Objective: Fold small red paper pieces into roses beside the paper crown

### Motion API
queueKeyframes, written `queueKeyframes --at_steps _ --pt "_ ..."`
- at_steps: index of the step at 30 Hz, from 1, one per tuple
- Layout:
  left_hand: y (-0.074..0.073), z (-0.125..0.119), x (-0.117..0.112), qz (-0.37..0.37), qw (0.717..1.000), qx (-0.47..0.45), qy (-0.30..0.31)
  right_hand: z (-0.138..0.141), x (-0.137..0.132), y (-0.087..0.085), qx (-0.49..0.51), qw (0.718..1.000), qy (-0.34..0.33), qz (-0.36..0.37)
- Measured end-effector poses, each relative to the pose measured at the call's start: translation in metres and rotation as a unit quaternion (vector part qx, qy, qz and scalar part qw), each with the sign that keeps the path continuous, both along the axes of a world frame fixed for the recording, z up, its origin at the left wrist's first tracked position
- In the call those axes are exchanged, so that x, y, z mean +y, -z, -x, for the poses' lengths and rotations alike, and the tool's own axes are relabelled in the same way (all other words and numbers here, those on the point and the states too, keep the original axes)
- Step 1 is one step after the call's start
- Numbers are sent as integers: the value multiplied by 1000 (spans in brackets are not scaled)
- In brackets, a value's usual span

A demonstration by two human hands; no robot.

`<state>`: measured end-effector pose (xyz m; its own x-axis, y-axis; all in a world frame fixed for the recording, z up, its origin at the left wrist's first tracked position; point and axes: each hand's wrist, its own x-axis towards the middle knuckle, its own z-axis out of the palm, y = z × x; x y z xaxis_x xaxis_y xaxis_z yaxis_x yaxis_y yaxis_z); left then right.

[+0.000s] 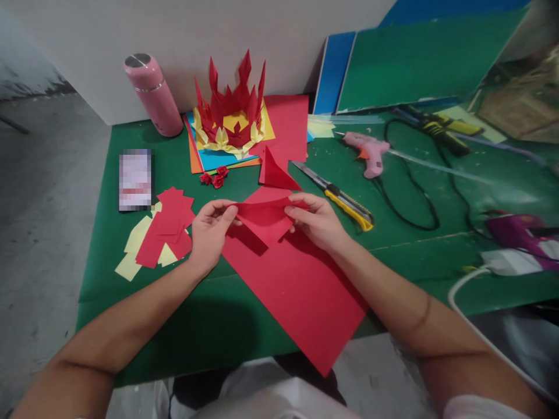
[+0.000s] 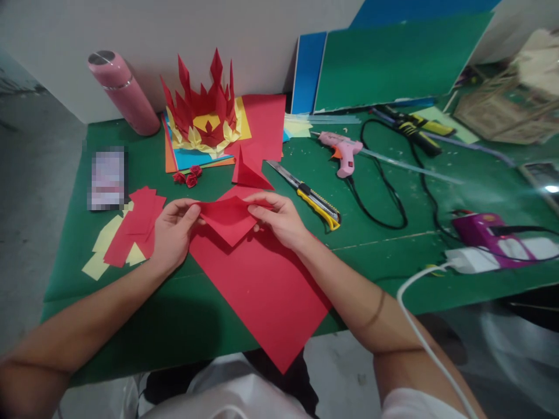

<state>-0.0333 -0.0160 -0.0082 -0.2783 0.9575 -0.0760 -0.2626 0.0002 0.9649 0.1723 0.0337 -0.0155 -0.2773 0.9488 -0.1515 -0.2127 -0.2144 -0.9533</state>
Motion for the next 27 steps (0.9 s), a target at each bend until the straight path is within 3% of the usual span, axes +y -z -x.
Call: queueKeyframes --at_steps 9,16,18,21,24,27 --pt "1 -9 -4 34 987 -99 125 -2 -4 -7 -63 990 -76 -104" --pt "3 -11 0 38 987 -102 121 -5 -4 -19 -168 945 -136 -246" --pt "4 -10 1 23 991 -82 108 -7 -3 -22 -161 924 -210 -276" --pt "5 -10 1 -10 996 -22 83 -6 -3 -21 -97 931 -262 -233" --pt "4 -11 -1 -23 995 55 80 -2 -3 -14 -15 975 -194 -110" --pt "1 -14 -6 -32 989 115 87 4 -5 -10 -29 981 -189 -40"
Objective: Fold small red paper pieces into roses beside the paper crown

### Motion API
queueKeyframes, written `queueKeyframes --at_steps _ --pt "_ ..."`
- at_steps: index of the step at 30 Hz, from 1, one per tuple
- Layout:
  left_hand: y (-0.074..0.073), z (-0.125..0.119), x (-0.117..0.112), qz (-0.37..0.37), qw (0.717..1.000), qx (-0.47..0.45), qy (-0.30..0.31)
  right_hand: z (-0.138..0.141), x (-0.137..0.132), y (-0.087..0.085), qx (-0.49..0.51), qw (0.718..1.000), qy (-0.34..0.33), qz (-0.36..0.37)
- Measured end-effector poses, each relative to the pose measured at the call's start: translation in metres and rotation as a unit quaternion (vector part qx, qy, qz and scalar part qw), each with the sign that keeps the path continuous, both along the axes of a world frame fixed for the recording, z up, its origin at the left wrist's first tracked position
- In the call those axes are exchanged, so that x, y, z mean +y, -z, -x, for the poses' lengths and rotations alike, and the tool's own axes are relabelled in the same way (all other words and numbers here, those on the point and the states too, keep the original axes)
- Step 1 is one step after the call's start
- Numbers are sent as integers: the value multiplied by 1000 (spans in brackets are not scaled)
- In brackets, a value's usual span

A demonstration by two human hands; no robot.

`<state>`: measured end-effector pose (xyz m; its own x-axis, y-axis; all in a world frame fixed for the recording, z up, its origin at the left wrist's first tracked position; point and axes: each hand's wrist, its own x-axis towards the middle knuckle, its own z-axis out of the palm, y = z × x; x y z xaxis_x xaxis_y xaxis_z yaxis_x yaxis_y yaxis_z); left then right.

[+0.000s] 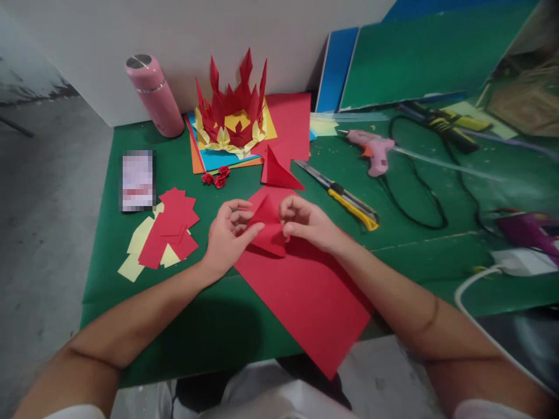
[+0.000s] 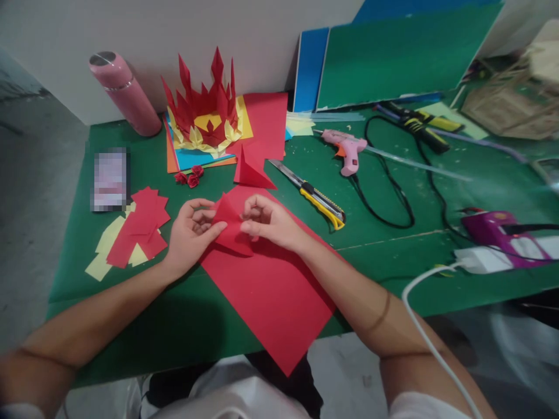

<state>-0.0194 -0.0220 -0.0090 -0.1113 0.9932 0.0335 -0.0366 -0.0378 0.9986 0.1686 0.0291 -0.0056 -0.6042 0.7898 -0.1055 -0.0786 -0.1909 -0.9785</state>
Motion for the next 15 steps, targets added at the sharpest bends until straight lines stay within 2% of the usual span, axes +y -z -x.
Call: queueKeyframes --at_steps 5,8,12,15 --pt "-4 -3 -5 -29 999 26 22 4 -4 -2 -90 995 43 -25" --pt "-5 -2 -5 -31 999 20 26 2 -3 0 -76 991 109 -26" --pt "-5 -1 -4 19 999 -8 29 1 -1 2 -61 984 167 -27" --pt "-7 -1 -2 50 998 -40 14 1 0 2 -60 983 173 -29"
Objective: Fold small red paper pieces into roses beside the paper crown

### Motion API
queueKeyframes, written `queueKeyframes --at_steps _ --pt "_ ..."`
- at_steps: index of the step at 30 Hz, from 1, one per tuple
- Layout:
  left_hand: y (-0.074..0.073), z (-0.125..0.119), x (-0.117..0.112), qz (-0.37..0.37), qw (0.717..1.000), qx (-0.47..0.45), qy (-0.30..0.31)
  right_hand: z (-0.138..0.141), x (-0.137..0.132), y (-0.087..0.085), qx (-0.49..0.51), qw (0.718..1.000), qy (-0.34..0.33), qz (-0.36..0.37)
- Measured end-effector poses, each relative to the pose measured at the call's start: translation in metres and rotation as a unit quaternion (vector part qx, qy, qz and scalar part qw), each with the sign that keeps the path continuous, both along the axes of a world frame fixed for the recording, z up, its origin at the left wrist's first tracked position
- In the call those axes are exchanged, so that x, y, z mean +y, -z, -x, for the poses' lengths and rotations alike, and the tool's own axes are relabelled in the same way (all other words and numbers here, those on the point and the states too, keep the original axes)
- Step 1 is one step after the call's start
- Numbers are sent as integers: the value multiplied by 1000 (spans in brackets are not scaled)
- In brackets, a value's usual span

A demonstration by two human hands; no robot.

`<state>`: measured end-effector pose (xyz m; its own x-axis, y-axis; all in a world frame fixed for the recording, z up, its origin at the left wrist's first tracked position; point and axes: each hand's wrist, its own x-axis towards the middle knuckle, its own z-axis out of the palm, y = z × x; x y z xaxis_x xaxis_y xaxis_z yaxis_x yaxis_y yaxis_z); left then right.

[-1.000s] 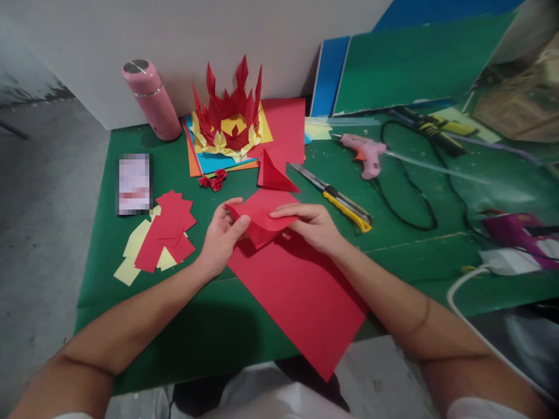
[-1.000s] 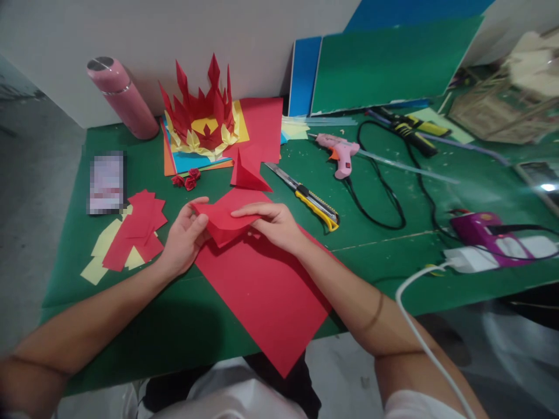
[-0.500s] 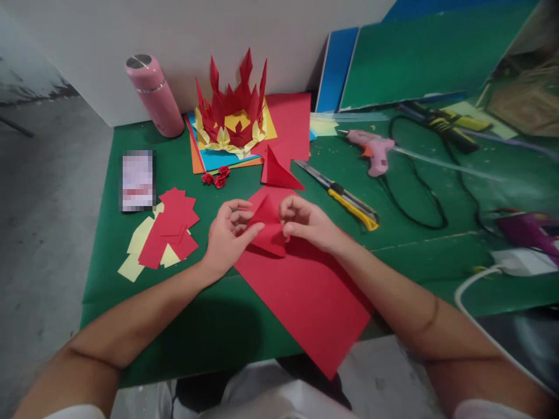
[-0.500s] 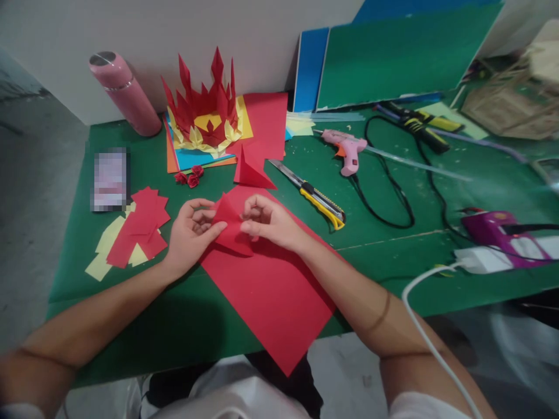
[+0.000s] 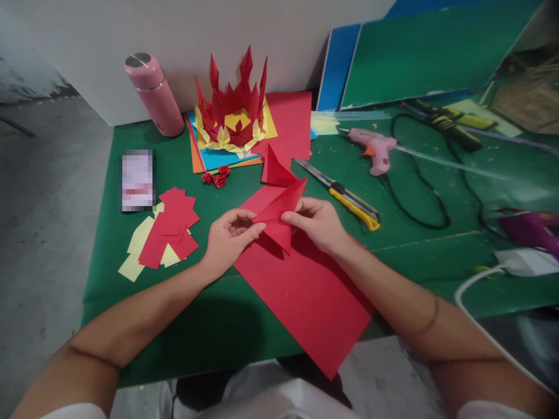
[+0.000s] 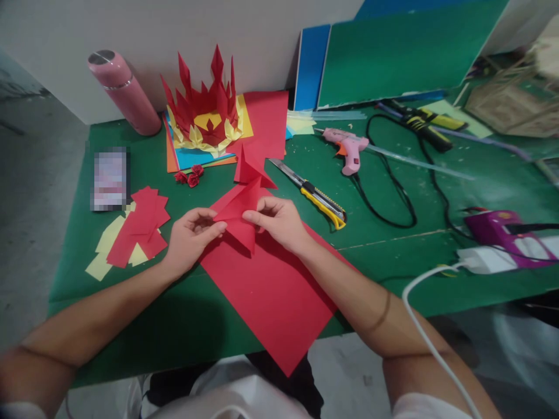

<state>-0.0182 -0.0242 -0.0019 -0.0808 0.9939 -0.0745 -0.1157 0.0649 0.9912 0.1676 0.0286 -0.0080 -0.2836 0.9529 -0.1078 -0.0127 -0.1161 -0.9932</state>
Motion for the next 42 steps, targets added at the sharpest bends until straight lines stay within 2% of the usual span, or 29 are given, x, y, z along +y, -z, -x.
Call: queueKeyframes --at_steps 6,23,33,42 --pt "-2 0 2 18 999 -26 -10 3 -3 -2 4 1000 -26 11" --pt "-4 -1 1 45 998 -16 -34 3 -7 -2 -37 999 -32 16" --pt "-6 -1 1 59 998 -13 -35 5 -7 -5 -35 999 -34 12" --pt "-5 0 1 43 999 9 -15 5 -9 -4 -35 998 -43 3"
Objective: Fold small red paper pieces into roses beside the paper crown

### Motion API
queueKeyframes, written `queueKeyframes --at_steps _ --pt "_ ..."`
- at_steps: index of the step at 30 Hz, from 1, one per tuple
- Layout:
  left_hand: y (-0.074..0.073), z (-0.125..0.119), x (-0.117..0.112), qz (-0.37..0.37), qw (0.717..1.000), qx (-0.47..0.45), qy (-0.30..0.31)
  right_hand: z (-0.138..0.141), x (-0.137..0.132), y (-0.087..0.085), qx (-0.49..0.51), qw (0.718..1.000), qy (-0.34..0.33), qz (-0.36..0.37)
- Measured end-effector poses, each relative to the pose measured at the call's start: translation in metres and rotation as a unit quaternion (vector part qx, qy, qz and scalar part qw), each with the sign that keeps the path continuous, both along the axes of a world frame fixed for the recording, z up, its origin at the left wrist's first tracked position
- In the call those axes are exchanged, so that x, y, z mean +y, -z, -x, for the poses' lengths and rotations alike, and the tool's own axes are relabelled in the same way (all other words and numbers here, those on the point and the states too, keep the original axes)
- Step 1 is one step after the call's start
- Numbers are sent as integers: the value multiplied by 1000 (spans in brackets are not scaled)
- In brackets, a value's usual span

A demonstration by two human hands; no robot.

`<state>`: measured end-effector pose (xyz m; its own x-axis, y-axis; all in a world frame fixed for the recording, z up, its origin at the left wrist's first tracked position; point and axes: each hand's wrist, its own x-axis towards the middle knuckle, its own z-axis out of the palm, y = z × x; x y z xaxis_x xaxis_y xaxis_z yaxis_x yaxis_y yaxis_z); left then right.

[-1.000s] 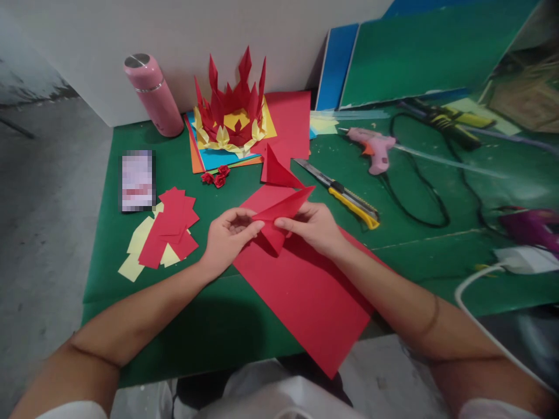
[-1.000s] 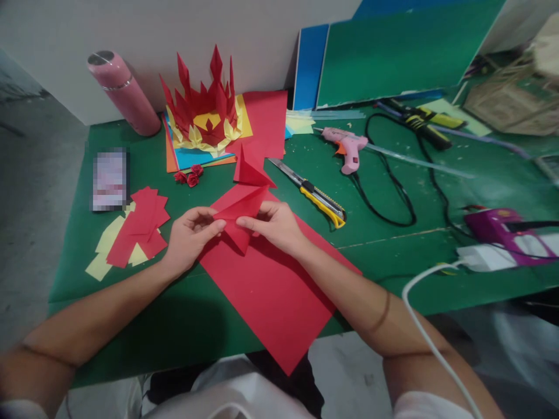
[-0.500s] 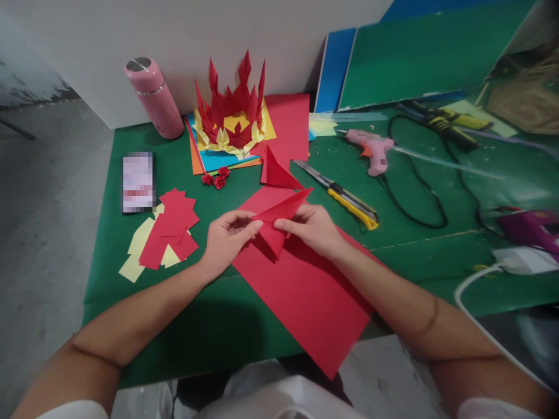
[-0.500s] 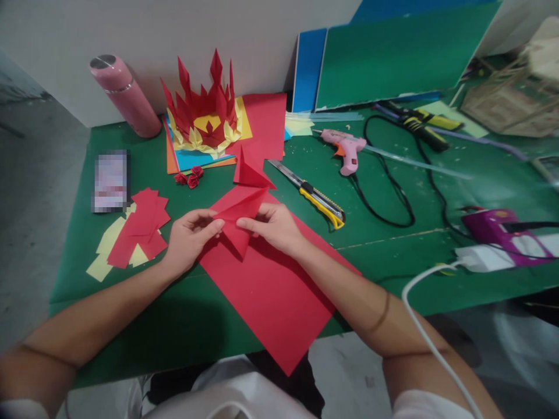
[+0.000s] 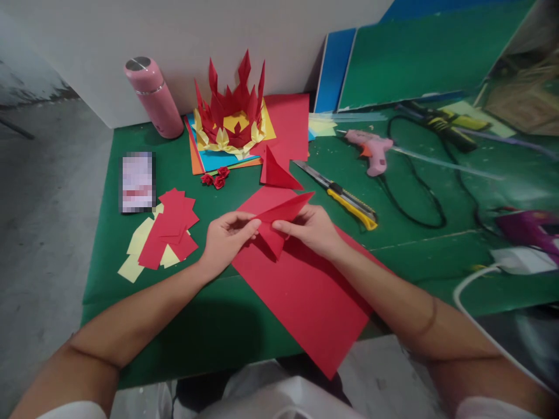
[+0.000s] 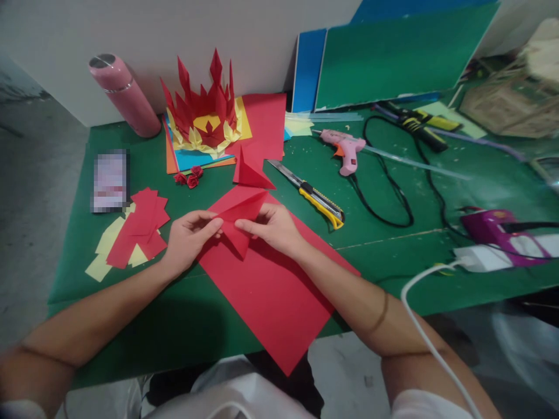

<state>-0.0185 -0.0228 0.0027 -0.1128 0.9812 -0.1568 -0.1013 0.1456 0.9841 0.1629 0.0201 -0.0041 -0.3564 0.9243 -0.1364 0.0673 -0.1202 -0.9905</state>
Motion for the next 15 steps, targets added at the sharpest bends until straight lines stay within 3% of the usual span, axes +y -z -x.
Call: queueKeyframes --at_steps 6,15 --pt "-3 -1 -1 -3 999 33 21 2 -2 -2 -10 1000 -15 -2" --pt "-7 -3 -3 21 999 34 35 2 -5 -3 20 993 105 -45"
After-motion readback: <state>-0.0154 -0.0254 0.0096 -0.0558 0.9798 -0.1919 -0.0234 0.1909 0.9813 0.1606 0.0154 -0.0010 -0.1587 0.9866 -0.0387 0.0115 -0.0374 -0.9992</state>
